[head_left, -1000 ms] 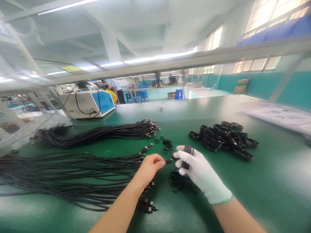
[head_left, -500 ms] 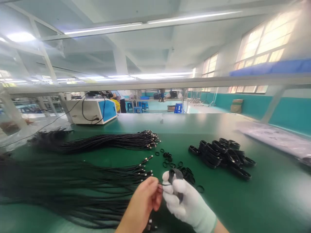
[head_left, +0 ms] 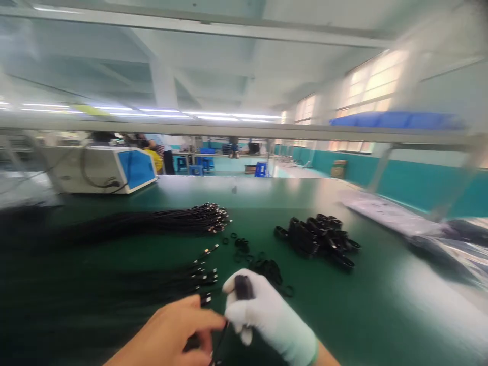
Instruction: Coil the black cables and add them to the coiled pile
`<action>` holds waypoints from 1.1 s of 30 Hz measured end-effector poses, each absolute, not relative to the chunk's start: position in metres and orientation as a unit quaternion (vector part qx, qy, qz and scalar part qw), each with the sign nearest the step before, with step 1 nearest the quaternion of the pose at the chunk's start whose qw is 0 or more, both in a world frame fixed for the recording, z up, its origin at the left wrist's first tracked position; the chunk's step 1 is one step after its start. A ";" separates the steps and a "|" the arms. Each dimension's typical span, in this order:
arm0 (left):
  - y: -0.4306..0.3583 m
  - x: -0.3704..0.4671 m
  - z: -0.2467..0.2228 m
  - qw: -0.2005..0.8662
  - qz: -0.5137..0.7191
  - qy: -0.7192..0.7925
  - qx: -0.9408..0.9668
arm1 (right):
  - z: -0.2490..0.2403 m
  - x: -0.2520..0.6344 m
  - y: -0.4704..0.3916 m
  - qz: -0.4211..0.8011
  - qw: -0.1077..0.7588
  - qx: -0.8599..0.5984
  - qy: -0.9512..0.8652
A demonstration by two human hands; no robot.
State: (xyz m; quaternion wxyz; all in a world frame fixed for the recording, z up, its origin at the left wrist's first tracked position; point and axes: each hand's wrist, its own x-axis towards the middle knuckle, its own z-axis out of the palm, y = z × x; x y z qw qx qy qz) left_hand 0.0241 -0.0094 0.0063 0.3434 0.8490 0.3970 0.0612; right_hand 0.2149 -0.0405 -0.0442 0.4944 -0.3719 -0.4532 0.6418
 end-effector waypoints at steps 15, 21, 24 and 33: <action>-0.021 0.039 -0.015 0.267 0.075 0.409 0.869 | -0.096 0.189 -0.039 0.537 0.471 -0.469 -0.520; 0.010 0.029 -0.018 0.439 0.056 0.364 0.819 | -0.057 0.189 -0.049 0.320 0.396 -0.578 -0.638; 0.008 0.031 -0.028 0.433 0.074 0.376 0.816 | -0.044 0.193 -0.056 0.437 0.442 -0.483 -0.616; -0.011 0.028 -0.019 0.665 0.246 0.362 0.605 | -0.054 0.216 -0.059 0.744 0.466 -0.154 -0.454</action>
